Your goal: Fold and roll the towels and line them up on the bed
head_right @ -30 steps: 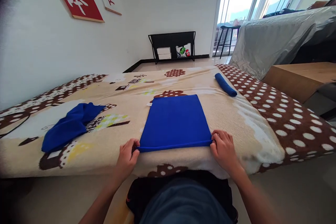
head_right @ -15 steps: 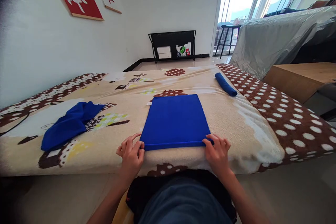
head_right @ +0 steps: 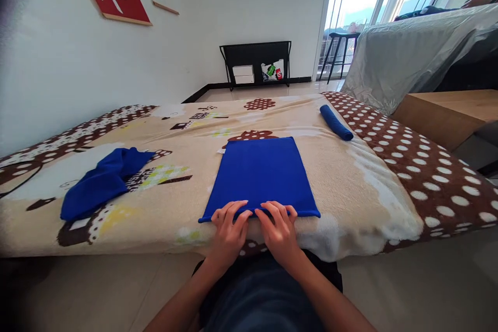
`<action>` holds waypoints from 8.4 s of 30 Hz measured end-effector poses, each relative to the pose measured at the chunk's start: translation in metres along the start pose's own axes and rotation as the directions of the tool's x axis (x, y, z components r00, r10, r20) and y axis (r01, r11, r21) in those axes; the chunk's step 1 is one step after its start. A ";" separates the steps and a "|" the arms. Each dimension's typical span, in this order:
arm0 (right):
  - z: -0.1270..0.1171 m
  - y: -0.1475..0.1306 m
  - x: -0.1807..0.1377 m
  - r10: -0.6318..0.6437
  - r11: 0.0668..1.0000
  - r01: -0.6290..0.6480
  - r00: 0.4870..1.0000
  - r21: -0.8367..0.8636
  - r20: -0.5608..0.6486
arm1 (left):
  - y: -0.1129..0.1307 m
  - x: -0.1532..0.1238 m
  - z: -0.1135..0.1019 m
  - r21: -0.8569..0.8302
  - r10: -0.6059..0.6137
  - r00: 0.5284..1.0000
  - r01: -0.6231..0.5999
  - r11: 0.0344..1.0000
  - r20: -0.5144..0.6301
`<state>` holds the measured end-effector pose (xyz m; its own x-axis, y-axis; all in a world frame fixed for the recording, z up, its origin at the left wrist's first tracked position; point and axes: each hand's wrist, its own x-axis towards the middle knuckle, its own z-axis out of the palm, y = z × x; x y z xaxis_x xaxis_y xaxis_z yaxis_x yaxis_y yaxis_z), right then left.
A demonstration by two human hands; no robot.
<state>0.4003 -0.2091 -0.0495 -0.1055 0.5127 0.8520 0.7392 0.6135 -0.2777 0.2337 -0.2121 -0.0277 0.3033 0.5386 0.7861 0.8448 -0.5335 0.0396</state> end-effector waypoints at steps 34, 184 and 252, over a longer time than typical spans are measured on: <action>-0.117 0.121 -0.005 0.065 0.970 -0.146 0.928 0.197 0.366 | -0.109 -0.026 -0.077 -0.339 -0.177 0.939 0.276 0.899 0.294; -0.086 0.126 0.017 0.163 0.986 -0.139 0.904 -0.091 0.395 | -0.099 -0.008 -0.058 -0.067 -0.176 0.902 0.220 0.973 0.394; -0.021 0.079 0.064 0.230 0.913 -0.112 0.935 -0.392 0.268 | -0.052 0.059 -0.003 0.126 -0.154 0.920 0.115 0.985 0.361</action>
<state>0.4657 -0.1404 -0.0078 -0.1072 0.7820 0.6140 0.9475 0.2674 -0.1751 0.2068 -0.1547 0.0188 0.3080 0.8127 0.4946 0.9229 -0.3815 0.0521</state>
